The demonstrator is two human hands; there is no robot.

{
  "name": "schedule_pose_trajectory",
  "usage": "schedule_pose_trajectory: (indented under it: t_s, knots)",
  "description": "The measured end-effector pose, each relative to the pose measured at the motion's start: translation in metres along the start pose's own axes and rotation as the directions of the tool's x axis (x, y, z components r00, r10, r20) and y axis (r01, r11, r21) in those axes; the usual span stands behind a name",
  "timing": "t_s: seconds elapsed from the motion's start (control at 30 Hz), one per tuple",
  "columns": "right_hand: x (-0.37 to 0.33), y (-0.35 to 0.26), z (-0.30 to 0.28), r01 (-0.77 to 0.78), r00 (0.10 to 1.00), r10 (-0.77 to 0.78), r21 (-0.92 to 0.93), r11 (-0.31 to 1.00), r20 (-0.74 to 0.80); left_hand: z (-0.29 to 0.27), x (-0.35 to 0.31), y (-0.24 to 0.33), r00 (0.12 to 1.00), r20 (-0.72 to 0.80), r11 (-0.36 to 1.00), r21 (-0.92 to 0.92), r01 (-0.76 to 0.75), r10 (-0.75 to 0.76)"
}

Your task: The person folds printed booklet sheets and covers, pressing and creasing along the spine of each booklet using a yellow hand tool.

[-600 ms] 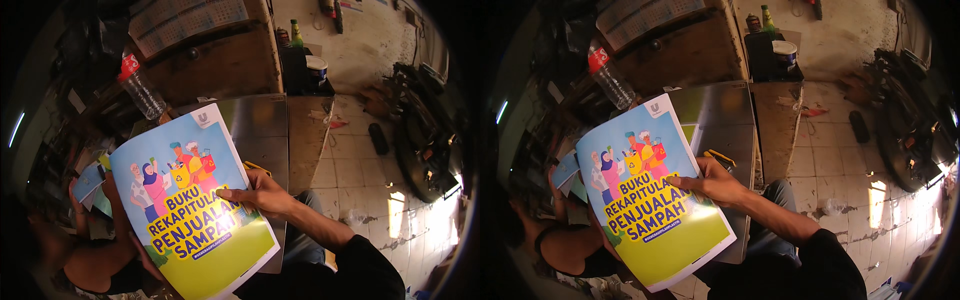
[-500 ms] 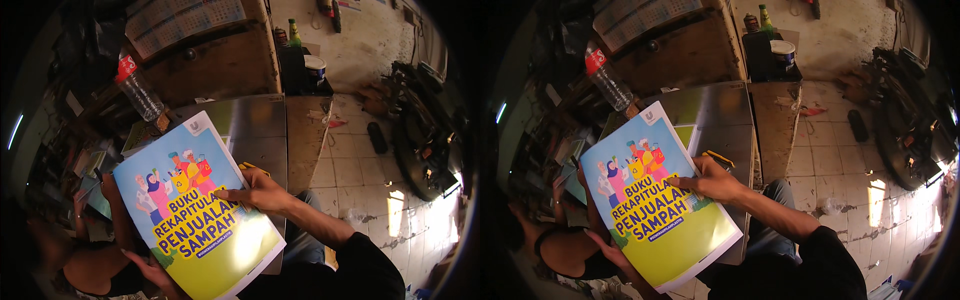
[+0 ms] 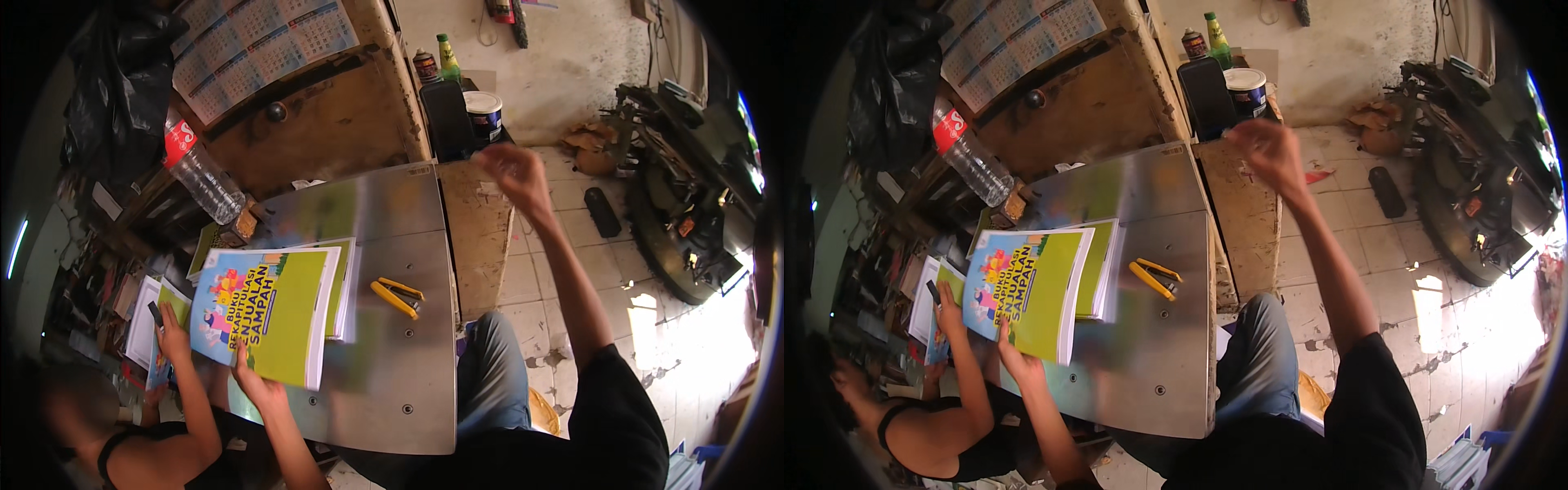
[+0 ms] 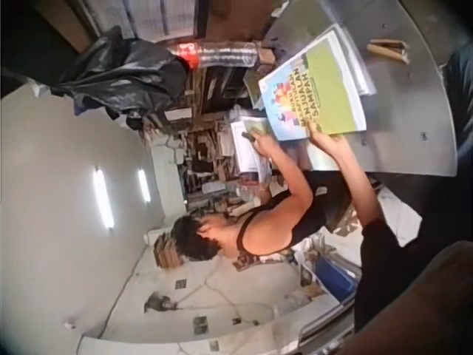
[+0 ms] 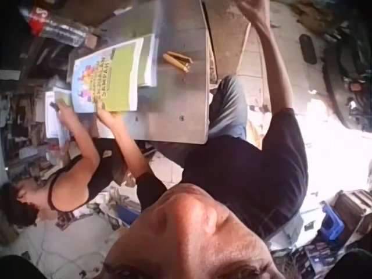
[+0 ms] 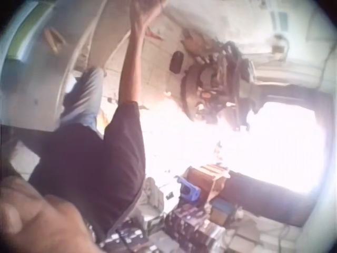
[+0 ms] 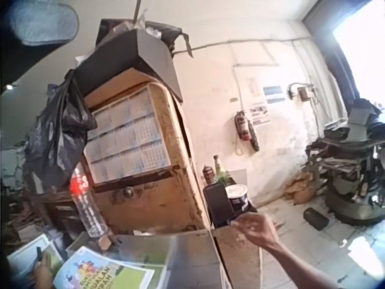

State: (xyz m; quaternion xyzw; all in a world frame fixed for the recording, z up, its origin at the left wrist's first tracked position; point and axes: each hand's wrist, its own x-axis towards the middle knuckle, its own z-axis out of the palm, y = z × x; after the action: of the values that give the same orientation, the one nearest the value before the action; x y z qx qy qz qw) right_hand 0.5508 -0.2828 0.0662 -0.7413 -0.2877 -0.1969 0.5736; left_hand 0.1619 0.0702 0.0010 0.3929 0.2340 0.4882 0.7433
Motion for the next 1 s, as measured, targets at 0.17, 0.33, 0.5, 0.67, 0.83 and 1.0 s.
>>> schedule_pose_trajectory:
  t_s: [0.17, 0.33, 0.5, 0.67, 0.83, 1.0]
  knots:
    - [0.071, 0.035, -0.022, 0.032, 0.983, -0.054, -0.125, 0.992, -0.177, -0.005, 0.05, -0.027, 0.998, -0.052, 1.0, -0.001, -0.031, 0.031]
    - [0.129, 0.062, -0.008, 0.363, 0.903, -0.417, -0.341, 0.867, -0.098, -0.009, 0.089, -0.043, 0.995, 0.091, 0.998, -0.028, 0.047, -0.045]
    - [0.151, 0.068, 0.003, 0.074, 0.979, -0.066, -0.034, 0.997, 0.194, 0.01, 0.087, -0.07, 0.997, -0.004, 0.982, 0.172, -0.077, 0.079]
    - [0.163, 0.075, 0.008, 0.221, 0.963, -0.2, -0.105, 0.97, 0.178, 0.003, 0.086, -0.065, 0.948, 0.002, 0.813, 0.513, -0.275, 0.319]
    - [0.165, 0.082, 0.015, 0.151, 0.982, -0.143, -0.054, 0.987, 0.121, 0.01, 0.074, -0.063, 0.942, -0.033, 0.831, 0.481, -0.279, 0.335]
    - [0.155, 0.074, 0.026, 0.174, 0.984, -0.162, -0.179, 0.968, 0.078, -0.002, 0.079, -0.071, 0.858, 0.155, 0.549, 0.709, -0.442, 0.49]
